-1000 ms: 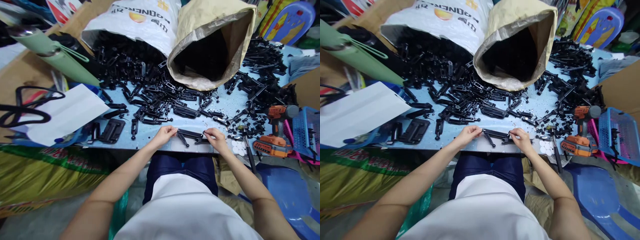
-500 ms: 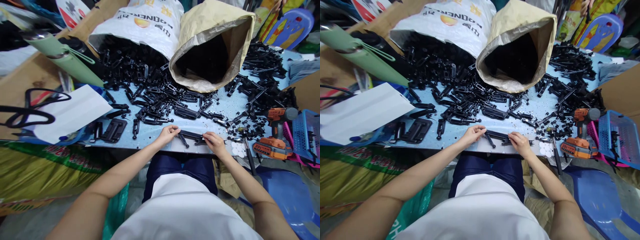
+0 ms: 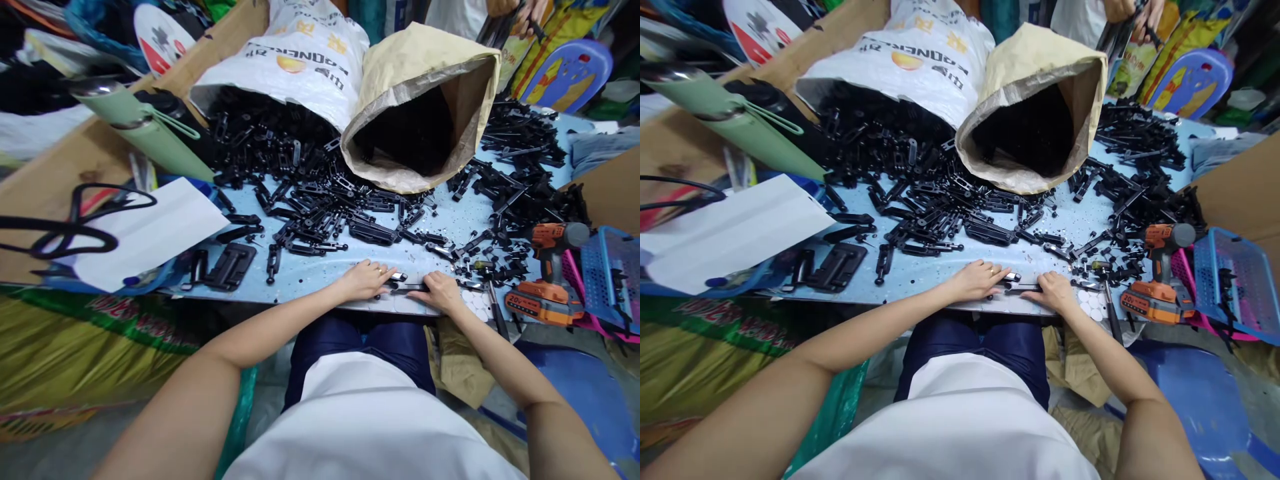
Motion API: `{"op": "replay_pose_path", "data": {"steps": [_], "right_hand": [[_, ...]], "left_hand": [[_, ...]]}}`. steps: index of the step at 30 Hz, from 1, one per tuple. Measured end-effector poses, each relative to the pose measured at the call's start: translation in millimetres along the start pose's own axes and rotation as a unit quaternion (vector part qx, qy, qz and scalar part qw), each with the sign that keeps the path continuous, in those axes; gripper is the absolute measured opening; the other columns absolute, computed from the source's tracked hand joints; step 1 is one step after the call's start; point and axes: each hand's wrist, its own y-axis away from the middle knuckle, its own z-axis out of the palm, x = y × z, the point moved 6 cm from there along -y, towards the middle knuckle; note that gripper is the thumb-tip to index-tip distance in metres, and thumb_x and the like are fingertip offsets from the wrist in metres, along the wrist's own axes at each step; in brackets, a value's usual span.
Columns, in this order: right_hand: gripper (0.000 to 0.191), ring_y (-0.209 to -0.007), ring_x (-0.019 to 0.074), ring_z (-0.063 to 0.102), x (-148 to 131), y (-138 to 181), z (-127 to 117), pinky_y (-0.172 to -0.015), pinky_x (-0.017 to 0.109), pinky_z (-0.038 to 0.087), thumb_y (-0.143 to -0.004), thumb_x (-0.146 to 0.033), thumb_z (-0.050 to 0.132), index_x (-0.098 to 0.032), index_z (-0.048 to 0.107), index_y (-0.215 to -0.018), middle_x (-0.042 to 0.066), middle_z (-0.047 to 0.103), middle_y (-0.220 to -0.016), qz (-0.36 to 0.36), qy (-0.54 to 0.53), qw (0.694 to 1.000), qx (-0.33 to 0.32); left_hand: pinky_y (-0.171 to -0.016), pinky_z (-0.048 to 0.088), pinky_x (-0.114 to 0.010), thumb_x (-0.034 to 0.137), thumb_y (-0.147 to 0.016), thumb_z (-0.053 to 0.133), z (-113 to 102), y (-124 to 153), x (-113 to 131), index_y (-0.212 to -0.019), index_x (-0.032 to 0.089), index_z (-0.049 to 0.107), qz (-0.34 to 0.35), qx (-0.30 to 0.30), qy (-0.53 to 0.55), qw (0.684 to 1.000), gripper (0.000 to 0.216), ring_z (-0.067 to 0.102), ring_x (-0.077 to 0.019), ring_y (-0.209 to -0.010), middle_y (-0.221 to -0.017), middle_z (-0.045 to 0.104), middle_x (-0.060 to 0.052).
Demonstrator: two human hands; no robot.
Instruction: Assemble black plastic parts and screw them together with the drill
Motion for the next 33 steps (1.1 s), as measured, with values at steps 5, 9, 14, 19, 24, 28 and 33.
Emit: {"op": "replay_pose_path", "data": {"steps": [5,9,14,19,24,28,33], "right_hand": [[0.071,-0.048,0.0122,0.047,0.8,-11.6,-16.8,-0.049,0.024,0.026,-0.083,-0.070,0.018,-0.016,0.055,-0.056,0.005,0.052,-0.050,-0.067,-0.065,0.995,-0.021],[0.069,-0.047,0.0109,0.044,-20.2,-17.5,-42.4,-0.049,0.024,0.023,-0.085,-0.067,0.016,-0.016,0.053,-0.056,0.003,0.049,-0.049,-0.115,-0.097,0.988,-0.028],[0.061,-0.045,0.0108,0.042,-49.5,-16.6,-91.4,-0.047,0.026,0.023,-0.088,-0.061,0.026,-0.017,0.050,-0.054,0.002,0.046,-0.047,-0.192,-0.167,0.966,0.037],[0.054,-0.045,0.0106,0.045,-83.5,-8.9,-129.3,-0.047,0.025,0.031,-0.091,-0.055,0.025,-0.020,0.051,-0.060,0.000,0.046,-0.047,-0.281,-0.447,0.849,0.034],[0.058,-0.053,0.0143,0.051,-112.1,-10.1,-96.3,-0.053,0.028,0.042,-0.088,-0.062,0.010,-0.023,0.048,-0.071,0.003,0.049,-0.057,-0.126,-0.595,0.778,0.157],[0.061,-0.091,0.0209,0.056,-99.1,-22.8,-49.6,-0.075,0.039,0.048,-0.087,-0.055,-0.006,-0.023,0.045,-0.100,0.012,0.054,-0.094,0.097,-0.500,0.810,0.291],[0.033,-0.109,0.0245,0.048,-29.6,-98.3,-30.9,-0.094,0.045,0.038,-0.088,-0.049,0.035,-0.022,0.049,-0.099,0.012,0.054,-0.110,0.028,-0.365,0.900,0.237]], "left_hand": [[-0.057,0.038,-0.025,0.041,-0.094,0.029,-6.8,-10.5,-16.8,-0.082,0.015,0.065,-0.090,-0.008,0.037,0.995,0.046,0.063,-0.0170,-0.072,-0.077,0.068,-0.007],[-0.052,0.035,-0.024,0.042,-0.095,0.024,-19.8,7.1,-19.4,-0.071,0.016,0.063,-0.112,0.065,0.056,0.990,0.053,0.060,-0.0161,-0.062,-0.064,0.065,-0.006],[-0.049,0.034,-0.024,0.050,-0.093,0.015,-51.9,39.8,6.0,-0.060,0.017,0.057,-0.016,0.155,0.115,0.981,0.063,0.052,-0.0136,-0.049,-0.050,0.054,-0.004],[-0.046,0.036,-0.025,0.047,-0.093,0.002,-94.2,67.0,52.2,-0.060,0.019,0.053,0.052,0.260,0.324,0.908,0.067,0.046,-0.0122,-0.043,-0.046,0.047,-0.002],[-0.052,0.045,-0.026,0.049,-0.092,0.000,-102.8,67.2,77.1,-0.069,0.018,0.059,0.037,0.386,0.379,0.841,0.071,0.054,-0.0133,-0.051,-0.055,0.057,-0.004],[-0.071,0.050,-0.032,0.063,-0.087,0.009,-80.9,56.7,73.4,-0.101,0.018,0.062,0.030,0.441,0.227,0.868,0.071,0.062,-0.0206,-0.085,-0.083,0.066,-0.010],[-0.073,0.047,-0.032,0.057,-0.087,0.038,-32.0,28.1,33.9,-0.112,0.020,0.059,0.014,0.359,-0.009,0.933,0.049,0.061,-0.0207,-0.084,-0.087,0.066,-0.009]]}}
